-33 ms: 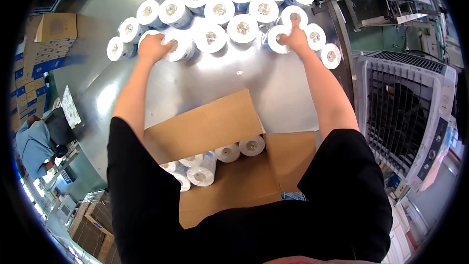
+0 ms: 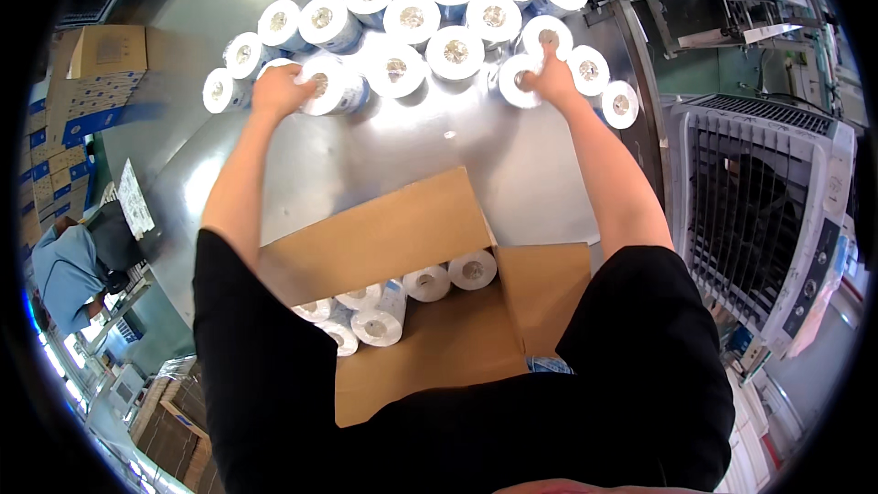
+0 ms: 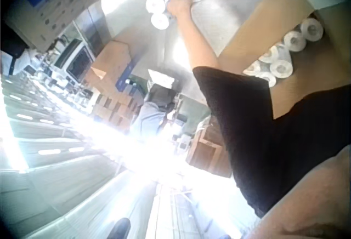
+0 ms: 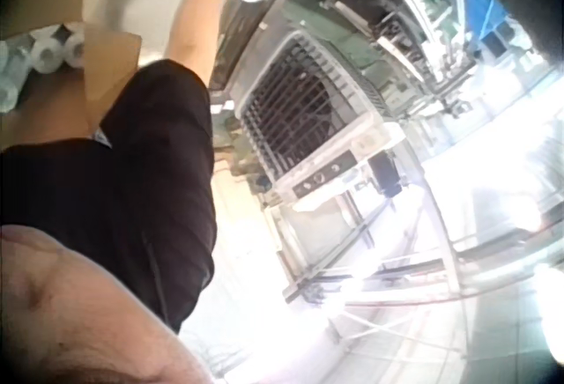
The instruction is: The person packs rolls of toilet paper into cardboard boxes on a factory floor. They repeatedly pick up rolls from a metal table, place them into a box, and then move the filled box aside. The process involves handling multiple rolls and boxes in a repetitive assembly line manner.
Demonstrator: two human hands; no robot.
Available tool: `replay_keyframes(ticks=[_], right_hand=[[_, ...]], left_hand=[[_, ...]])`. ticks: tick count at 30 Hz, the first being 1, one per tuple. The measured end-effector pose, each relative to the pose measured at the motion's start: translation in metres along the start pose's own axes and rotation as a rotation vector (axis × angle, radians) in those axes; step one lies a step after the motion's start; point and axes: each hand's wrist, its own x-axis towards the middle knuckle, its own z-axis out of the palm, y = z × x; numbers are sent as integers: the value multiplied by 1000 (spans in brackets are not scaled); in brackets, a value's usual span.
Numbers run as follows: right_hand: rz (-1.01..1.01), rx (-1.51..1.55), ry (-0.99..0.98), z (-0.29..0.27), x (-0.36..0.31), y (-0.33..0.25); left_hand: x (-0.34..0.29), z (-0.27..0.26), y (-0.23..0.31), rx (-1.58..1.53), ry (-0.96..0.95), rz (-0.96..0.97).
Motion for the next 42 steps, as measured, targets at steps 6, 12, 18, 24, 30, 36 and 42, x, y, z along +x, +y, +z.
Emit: replay_keyframes(ticks=[6, 12, 18, 24, 30, 36, 42], right_hand=[[-57, 121, -76, -2, -132, 40], [-173, 432, 369, -134, -200, -58], [-1004, 119, 90, -168, -327, -179], [-846, -533, -686, -76, -401, -190], [-687, -778, -549, 13, -379, -150], [-406, 245, 4, -73, -321, -163], [456, 370, 149, -78, -163, -30]], left_hand=[[-150, -177, 14, -1001, 15, 32], [-340, -152, 58, -1424, -405, -111], [-365, -41, 123, -166, -164, 648], [-367, 50, 103, 67, -66, 668], [-328, -66, 120, -423, -584, 604], [-185, -79, 132, -639, 111, 129], [-54, 30, 195, -225, -160, -156]])
